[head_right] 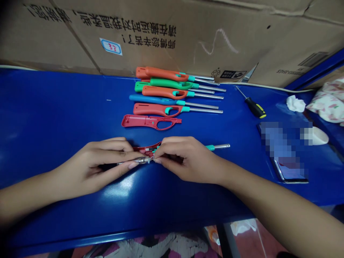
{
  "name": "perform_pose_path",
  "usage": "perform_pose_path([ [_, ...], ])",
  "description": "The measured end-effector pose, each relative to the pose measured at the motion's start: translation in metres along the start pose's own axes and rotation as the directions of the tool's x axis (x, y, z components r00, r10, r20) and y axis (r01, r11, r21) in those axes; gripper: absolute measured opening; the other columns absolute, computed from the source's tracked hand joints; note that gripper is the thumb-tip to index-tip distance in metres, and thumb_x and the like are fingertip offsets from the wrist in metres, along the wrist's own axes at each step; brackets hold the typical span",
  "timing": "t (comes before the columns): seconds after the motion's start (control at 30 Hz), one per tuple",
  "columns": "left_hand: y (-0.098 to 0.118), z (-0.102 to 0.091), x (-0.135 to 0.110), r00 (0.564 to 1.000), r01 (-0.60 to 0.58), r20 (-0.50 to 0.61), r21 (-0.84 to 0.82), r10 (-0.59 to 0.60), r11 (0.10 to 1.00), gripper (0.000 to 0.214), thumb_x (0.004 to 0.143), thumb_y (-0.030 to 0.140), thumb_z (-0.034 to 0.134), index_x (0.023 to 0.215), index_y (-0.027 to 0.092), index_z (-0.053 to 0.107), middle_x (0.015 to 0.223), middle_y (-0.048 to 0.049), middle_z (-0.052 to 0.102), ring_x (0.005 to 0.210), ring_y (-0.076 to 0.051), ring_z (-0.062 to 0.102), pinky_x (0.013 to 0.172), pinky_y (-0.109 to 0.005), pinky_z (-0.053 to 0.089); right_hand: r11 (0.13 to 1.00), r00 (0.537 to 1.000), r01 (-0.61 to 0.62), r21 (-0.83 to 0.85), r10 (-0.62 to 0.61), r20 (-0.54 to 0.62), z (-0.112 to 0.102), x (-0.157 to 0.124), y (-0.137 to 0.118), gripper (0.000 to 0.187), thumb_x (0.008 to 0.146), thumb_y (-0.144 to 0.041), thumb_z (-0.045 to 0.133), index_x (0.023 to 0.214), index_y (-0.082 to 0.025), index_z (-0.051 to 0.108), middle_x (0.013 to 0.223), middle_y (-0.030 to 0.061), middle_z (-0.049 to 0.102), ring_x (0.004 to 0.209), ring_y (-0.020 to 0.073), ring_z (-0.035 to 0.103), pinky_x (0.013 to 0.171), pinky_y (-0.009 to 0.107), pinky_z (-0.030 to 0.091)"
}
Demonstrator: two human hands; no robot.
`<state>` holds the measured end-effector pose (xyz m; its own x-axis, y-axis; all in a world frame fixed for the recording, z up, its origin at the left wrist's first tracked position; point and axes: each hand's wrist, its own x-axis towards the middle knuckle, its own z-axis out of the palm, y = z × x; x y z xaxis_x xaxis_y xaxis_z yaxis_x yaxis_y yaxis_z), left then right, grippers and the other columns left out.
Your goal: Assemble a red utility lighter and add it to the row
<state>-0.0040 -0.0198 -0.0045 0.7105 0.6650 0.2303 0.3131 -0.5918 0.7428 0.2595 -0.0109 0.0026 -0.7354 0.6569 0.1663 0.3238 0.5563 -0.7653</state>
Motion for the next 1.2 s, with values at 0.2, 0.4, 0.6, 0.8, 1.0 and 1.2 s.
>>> perform_pose_path([
  [0.2,-0.0007,0.0007,0.0009,1.000,0.005,0.010,0.004,-0.005,1.000,0.024,0.097,0.017,0.057,0.116,0.019,0.073,0.089,-0.0045,0.069,0.080,-0.014,0.061,0.074,-0.027,0.049,1.000,1.000,0.011,-0.008,-0.011,0.005,0.0005,0.0003,-0.0001,0.012,0.097,-0.019,0.058,0.095,-0.016,0.069,0.087,0.0028,0.067,0.076,0.0101,0.061,0.070,0.023,0.048],
  [0.4,-0.0008,0.0007,0.0004,1.000,-0.008,0.007,0.013,0.008,1.000,0.022,0.098,0.017,0.057,0.112,0.019,0.074,0.087,-0.0042,0.069,0.079,-0.014,0.060,0.074,-0.027,0.048,1.000,1.000,0.025,-0.003,-0.025,-0.001,0.0005,0.0010,-0.0005,0.012,0.097,-0.017,0.059,0.097,-0.014,0.070,0.087,0.0029,0.067,0.077,0.0090,0.061,0.071,0.021,0.047],
  [0.6,0.0002,0.0000,-0.0003,1.000,-0.019,0.024,0.043,0.018,0.999,0.025,0.097,0.016,0.059,0.118,0.020,0.072,0.088,-0.0045,0.069,0.081,-0.016,0.060,0.075,-0.029,0.047,1.000,1.000,0.026,0.008,-0.026,-0.002,0.0007,0.0023,0.0009,0.012,0.097,-0.017,0.059,0.095,-0.013,0.071,0.086,0.0030,0.067,0.076,0.0084,0.060,0.070,0.021,0.046],
  [0.8,0.0017,0.0017,-0.0009,1.000,-0.006,0.006,0.009,0.006,1.000,0.026,0.097,0.015,0.059,0.118,0.019,0.072,0.092,-0.0048,0.070,0.082,-0.015,0.061,0.076,-0.027,0.048,1.000,1.000,-0.004,0.002,0.004,-0.011,0.0003,0.0006,-0.0020,0.012,0.096,-0.019,0.060,0.092,-0.014,0.070,0.083,0.0026,0.066,0.071,0.0087,0.058,0.065,0.022,0.046],
  [1.0,0.0020,0.0029,-0.0021,0.997,0.065,-0.046,-0.058,-0.067,0.996,0.027,0.096,0.018,0.060,0.120,0.021,0.072,0.093,-0.0042,0.070,0.081,-0.013,0.063,0.073,-0.023,0.050,0.998,0.994,-0.055,0.039,0.059,-0.094,0.0020,0.0000,-0.0015,0.013,0.094,-0.020,0.062,0.092,-0.013,0.072,0.079,0.0028,0.065,0.059,0.0064,0.048,0.051,0.020,0.039],
  [1.2,0.0033,0.0045,0.0002,0.991,0.120,-0.056,-0.058,-0.123,0.991,0.024,0.096,0.021,0.061,0.117,0.022,0.074,0.088,-0.0027,0.068,0.076,-0.012,0.061,0.066,-0.022,0.047,0.998,0.991,-0.050,0.049,0.055,-0.123,0.0039,0.0005,0.0001,0.013,0.094,-0.019,0.062,0.094,-0.013,0.073,0.084,0.0045,0.067,0.061,0.0068,0.051,0.051,0.021,0.038],
])
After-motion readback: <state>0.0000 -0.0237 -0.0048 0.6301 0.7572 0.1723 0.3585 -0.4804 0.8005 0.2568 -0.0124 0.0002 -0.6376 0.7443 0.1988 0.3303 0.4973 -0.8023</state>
